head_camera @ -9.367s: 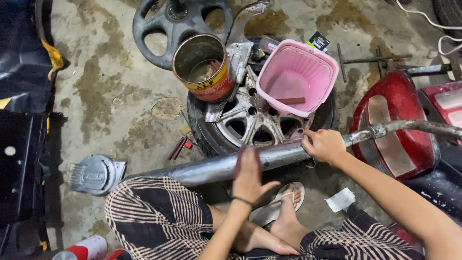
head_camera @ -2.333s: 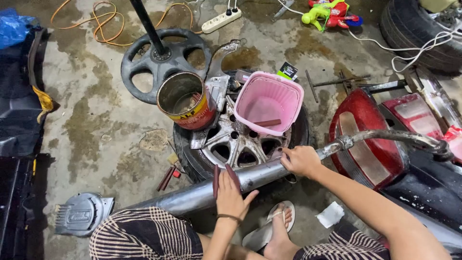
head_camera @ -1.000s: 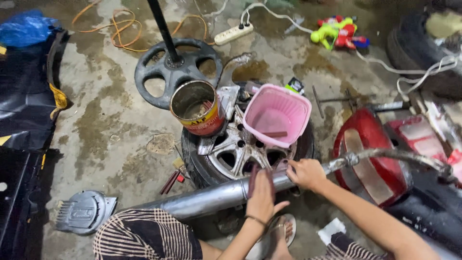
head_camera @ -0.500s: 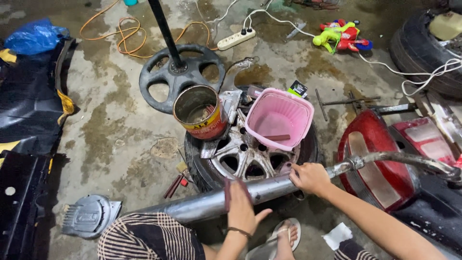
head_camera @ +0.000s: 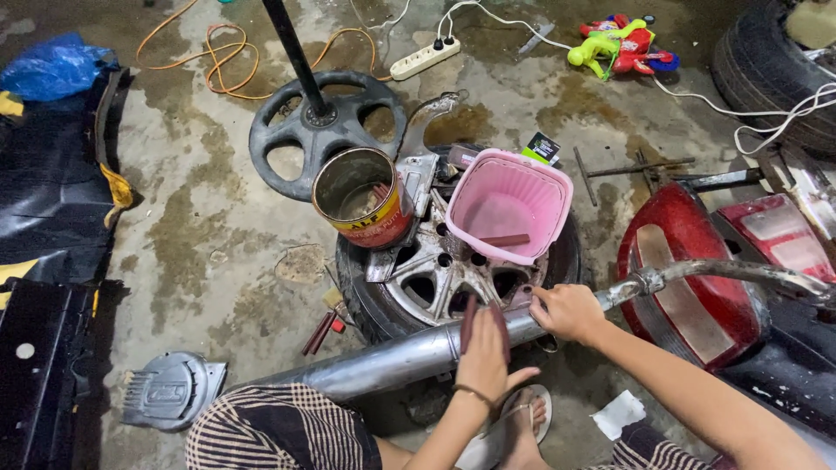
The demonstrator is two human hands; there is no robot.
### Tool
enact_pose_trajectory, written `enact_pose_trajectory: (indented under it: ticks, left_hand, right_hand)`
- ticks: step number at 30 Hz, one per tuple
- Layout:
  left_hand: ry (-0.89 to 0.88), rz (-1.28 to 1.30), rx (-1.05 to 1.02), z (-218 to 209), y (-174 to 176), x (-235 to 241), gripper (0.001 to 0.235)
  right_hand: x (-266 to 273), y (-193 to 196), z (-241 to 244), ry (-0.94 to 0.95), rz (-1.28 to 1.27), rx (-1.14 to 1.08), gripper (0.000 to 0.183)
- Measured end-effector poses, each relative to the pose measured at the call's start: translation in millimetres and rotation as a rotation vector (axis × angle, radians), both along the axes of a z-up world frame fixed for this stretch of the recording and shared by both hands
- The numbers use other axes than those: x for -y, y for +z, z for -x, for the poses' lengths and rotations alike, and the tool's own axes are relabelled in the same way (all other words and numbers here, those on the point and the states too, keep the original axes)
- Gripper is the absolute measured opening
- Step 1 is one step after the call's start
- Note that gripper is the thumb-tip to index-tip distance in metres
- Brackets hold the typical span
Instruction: The person sits on the floor and uses a sanding block to smooth the surface of a metal pipe. They hold the pipe steady with one hand while moving the sanding block back and forth along its length.
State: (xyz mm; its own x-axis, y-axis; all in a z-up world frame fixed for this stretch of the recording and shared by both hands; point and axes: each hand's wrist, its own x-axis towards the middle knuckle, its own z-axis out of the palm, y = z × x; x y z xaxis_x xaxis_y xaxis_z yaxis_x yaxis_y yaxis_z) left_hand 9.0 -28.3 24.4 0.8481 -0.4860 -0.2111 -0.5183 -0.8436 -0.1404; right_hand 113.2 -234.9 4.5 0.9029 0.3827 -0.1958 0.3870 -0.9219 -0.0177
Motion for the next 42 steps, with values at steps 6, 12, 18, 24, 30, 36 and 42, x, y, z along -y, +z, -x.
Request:
enact_pose_trajectory:
  ticks: [6, 12, 18, 24, 30, 36, 42]
  left_hand:
    - [0.165, 0.126, 0.098, 34.4, -35.3, -54.1, 0.125]
    - [0.32, 0.243, 0.435, 58.4, -61.3, -99.7, 0.135]
    - [0.386, 0.243, 0.343, 56.3, -85.2, -85.6, 0.14]
    - [0.302, 0.02, -0.097, 26.2, -20.2, -51.8, 0.133]
    - [0.146, 0.265, 0.182, 9.0, -57.3, -4.4, 0.134]
    - [0.046, 0.192, 0.179, 7.5, -38.0, -0.4, 0.123]
    - [0.15, -0.022, -0.012, 32.4, -5.5, -52.8, 0.124]
  right_hand:
    - [2.8, -0.9, 5.9, 0.008, -0.021, -0.014, 0.046]
    - [-1.6, 13.3, 10.6, 0.007, -0.017, 0.001, 0.043]
    - [0.6, 9.9, 14.2, 0.019, -0.049, 0.081, 0.039]
    - [2.5, 2.1, 6.3, 0.015, -0.05, 0.03, 0.045]
    - [2.3, -1.1, 0.9, -0.022, -0.023, -0.014, 0.043]
    - [-0.2, 1.5, 3.8, 0.008, -0.027, 0.024, 0.045]
    - [-1.7, 5.0, 15.5, 0.025, -0.06, 0.146, 0.033]
